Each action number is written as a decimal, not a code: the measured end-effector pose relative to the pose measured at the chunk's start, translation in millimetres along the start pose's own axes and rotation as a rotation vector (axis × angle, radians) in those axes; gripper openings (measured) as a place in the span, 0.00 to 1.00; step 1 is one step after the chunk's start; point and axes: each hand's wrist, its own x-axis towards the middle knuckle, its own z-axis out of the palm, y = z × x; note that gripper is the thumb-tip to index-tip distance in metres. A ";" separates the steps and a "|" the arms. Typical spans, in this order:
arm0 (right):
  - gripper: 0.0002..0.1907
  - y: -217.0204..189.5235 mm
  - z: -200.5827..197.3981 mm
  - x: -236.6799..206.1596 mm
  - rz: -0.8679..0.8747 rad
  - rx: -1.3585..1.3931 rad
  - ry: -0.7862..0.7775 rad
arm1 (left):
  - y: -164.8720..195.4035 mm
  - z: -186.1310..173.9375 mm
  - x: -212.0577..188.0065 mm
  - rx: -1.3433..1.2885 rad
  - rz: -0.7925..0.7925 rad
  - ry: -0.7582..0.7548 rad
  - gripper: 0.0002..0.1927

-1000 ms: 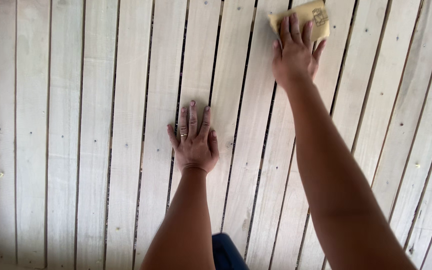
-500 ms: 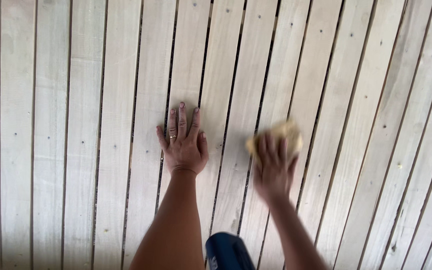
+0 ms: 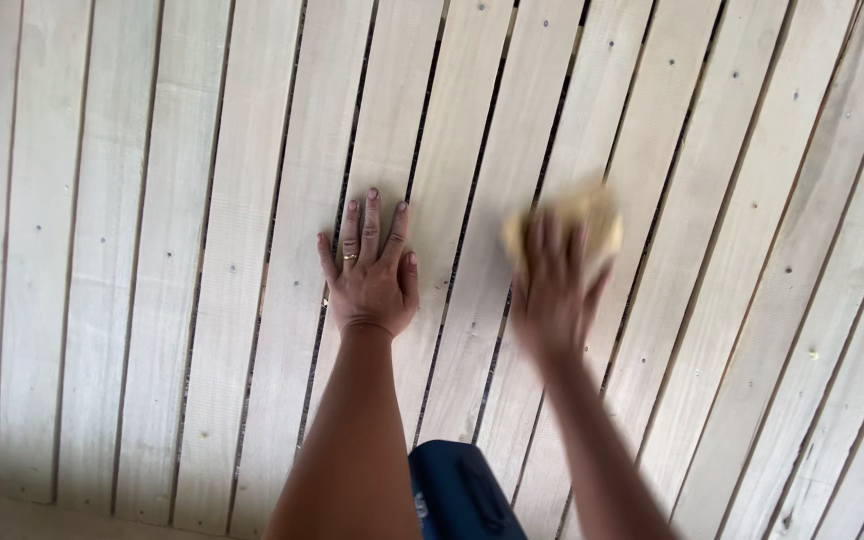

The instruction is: The person sands the slatted surface of a large wooden frame outdoors, rubbing a sanding block back and forth across the planks while steadying the frame with the other hand. They occasionally reposition around the frame and briefly handle a piece of sandpaper before resuming sanding.

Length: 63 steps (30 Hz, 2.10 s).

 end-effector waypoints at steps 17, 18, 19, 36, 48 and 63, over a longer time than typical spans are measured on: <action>0.30 46.1 -26.2 152.6 0.209 0.137 -0.187 | 70.4 19.3 -3.7 -0.191 0.261 0.094 0.36; 0.29 51.8 -23.2 161.2 0.208 0.140 -0.201 | 77.5 22.2 -2.8 -0.161 0.242 0.074 0.36; 0.30 55.6 -20.0 160.7 0.157 0.117 -0.130 | 82.1 24.3 -1.4 -0.133 0.216 0.057 0.35; 0.31 29.7 4.0 83.6 0.012 0.039 0.012 | 86.3 16.7 0.2 -0.051 0.176 -0.147 0.35; 0.29 7.0 -30.2 -55.3 0.081 0.154 0.018 | 85.5 17.8 -0.1 -0.079 0.196 -0.072 0.34; 0.31 51.2 -23.1 112.4 0.170 0.100 -0.007 | 85.3 20.5 0.9 -0.093 0.190 -0.042 0.33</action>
